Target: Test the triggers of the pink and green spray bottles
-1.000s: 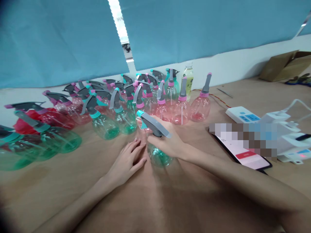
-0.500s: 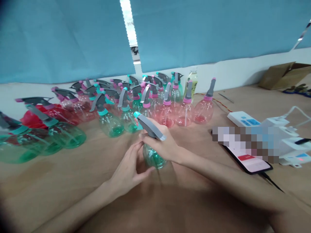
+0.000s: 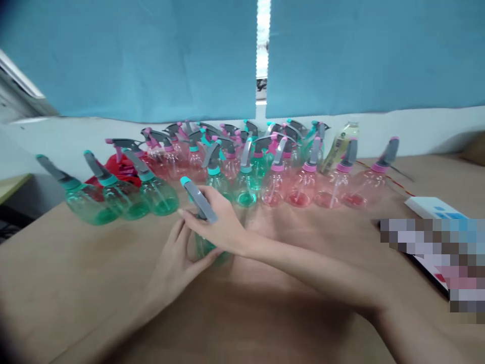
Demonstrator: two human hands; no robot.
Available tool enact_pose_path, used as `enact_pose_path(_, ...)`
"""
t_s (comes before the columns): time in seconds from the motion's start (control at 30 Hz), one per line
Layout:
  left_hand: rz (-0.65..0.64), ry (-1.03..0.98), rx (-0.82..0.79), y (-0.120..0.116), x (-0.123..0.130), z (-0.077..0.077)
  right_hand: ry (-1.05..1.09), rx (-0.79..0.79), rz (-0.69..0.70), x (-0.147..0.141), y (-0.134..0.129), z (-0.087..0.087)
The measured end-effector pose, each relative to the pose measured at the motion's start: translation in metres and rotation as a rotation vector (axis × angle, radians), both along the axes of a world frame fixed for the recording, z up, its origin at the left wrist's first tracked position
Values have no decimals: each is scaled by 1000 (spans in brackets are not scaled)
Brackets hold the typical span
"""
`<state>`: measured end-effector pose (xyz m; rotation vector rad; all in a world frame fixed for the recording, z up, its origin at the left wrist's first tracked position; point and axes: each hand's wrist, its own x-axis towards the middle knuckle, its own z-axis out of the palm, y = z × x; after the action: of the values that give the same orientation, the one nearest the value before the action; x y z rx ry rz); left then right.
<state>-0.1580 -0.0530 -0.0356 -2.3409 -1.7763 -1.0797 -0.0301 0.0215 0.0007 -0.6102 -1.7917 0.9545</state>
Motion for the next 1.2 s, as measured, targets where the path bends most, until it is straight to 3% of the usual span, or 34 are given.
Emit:
enact_pose_path(0.13,67,83,149,3,-32,2,-139,156,6,-14,3,4)
enact_pose_path(0.27,146,113,145,19,-61,3,-355,231,-49,1,6,2)
enact_pose_path(0.4,203,160,151,37,-78,5,-461,242,-262,26,19,2)
enact_pose_path(0.53,245,320,186,50,-79,12,-527,234,-415,36,35,2)
enact_pose_path(0.83,402,459,97,68,-69,31,-554,68,-385,20,65,-3)
enact_pose_path(1.2,428,499,77,83,-64,34,-531,97,-367,1,84,-24)
